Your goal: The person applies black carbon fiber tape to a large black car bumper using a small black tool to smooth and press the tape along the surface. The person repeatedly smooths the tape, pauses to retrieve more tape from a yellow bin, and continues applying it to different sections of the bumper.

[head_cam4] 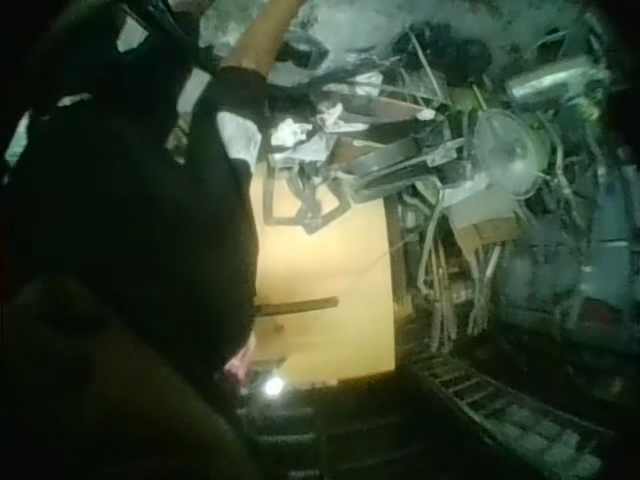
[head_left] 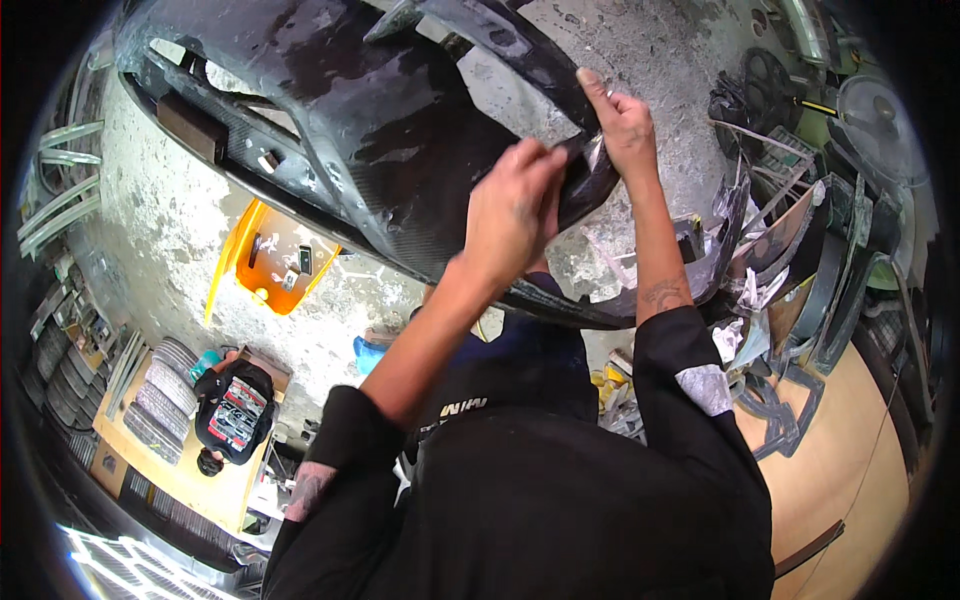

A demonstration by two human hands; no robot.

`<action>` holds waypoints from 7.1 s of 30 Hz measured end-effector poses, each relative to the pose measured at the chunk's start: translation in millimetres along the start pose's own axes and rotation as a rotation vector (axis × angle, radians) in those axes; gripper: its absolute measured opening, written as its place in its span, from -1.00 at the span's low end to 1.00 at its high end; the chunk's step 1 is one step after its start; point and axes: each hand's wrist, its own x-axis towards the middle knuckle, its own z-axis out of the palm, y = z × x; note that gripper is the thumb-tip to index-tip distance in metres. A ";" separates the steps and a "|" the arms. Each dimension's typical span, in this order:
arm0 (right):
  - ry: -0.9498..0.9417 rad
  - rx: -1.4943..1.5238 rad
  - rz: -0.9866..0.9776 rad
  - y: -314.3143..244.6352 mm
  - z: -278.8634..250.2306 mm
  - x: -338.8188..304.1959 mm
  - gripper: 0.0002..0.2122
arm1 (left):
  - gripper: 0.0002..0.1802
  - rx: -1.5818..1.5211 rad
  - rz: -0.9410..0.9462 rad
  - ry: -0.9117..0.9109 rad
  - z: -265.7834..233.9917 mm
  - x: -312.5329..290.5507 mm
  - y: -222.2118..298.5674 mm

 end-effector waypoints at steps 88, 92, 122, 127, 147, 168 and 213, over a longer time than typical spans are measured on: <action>-0.027 -0.024 -0.227 -30.3 11.6 -4.1 -0.08 | -0.90 0.228 -0.041 -0.030 -3.3 4.6 -26.1; -0.012 -0.070 -0.201 -17.3 -1.3 -6.2 -0.08 | -0.78 0.156 -0.073 -0.045 -35.4 -53.5 -2.0; 0.004 -0.078 -0.215 -19.2 0.0 -9.9 -0.14 | -0.74 0.138 -0.074 -0.024 -28.2 -42.7 -0.4; 0.023 -0.080 -0.222 -24.5 6.1 -11.2 -0.14 | -0.81 0.209 -0.051 -0.041 -25.4 -23.6 4.0; 0.037 -0.101 -0.221 -23.6 2.7 -7.6 -0.12 | -0.86 0.202 0.012 -0.060 -18.0 -17.7 -1.9; -0.018 -0.043 -0.208 -29.2 7.9 -6.1 -0.12 | -0.80 0.179 0.071 0.010 -1.7 15.7 -22.4; -0.007 -0.070 -0.190 -17.2 4.7 -5.3 -0.09 | -0.68 0.090 -0.035 -0.014 -32.3 -55.8 1.4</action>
